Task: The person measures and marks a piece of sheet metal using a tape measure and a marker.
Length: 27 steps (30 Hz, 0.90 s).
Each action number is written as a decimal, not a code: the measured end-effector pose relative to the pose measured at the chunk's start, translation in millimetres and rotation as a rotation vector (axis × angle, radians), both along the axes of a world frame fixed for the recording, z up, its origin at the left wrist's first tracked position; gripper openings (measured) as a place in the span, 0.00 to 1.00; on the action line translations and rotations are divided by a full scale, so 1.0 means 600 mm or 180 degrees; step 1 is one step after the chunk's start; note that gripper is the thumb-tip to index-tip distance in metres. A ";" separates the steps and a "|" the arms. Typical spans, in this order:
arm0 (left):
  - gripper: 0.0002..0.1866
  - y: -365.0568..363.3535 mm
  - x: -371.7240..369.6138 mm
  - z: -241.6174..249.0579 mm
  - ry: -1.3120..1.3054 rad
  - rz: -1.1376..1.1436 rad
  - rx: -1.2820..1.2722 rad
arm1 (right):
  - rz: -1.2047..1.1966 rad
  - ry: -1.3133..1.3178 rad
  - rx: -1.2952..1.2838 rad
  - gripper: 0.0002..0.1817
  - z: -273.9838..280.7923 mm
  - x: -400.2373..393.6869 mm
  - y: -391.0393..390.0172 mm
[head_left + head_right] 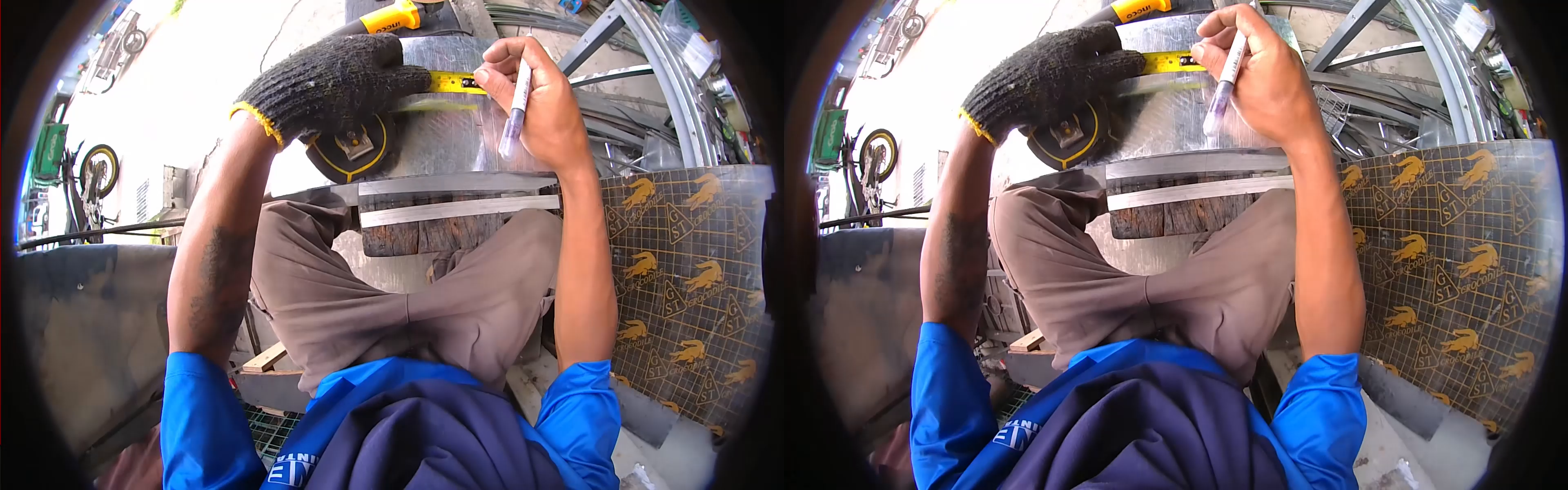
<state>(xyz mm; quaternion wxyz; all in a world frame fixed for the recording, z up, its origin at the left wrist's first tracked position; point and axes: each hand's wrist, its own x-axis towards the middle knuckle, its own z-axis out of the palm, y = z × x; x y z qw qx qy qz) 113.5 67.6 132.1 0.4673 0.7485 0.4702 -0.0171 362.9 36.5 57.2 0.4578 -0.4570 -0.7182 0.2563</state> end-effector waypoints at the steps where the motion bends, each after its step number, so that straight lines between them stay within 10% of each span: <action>1: 0.24 -0.008 0.002 0.001 0.0014 -0.0003 -0.0005 | 0.0009 0.0004 -0.0010 0.13 -0.002 0.004 0.002; 13: 0.23 -0.043 -0.032 0.008 0.0075 -0.0087 0.0096 | -0.0849 0.0353 -0.0257 0.11 0.020 0.084 -0.041; 19: 0.23 -0.040 -0.025 0.010 0.0092 -0.0155 0.0139 | -0.1373 -0.1415 0.0186 0.14 0.035 0.078 -0.052; 27: 0.23 -0.039 -0.020 0.009 0.0151 -0.0229 0.0164 | -0.0633 -0.1111 0.0185 0.11 0.043 0.021 -0.052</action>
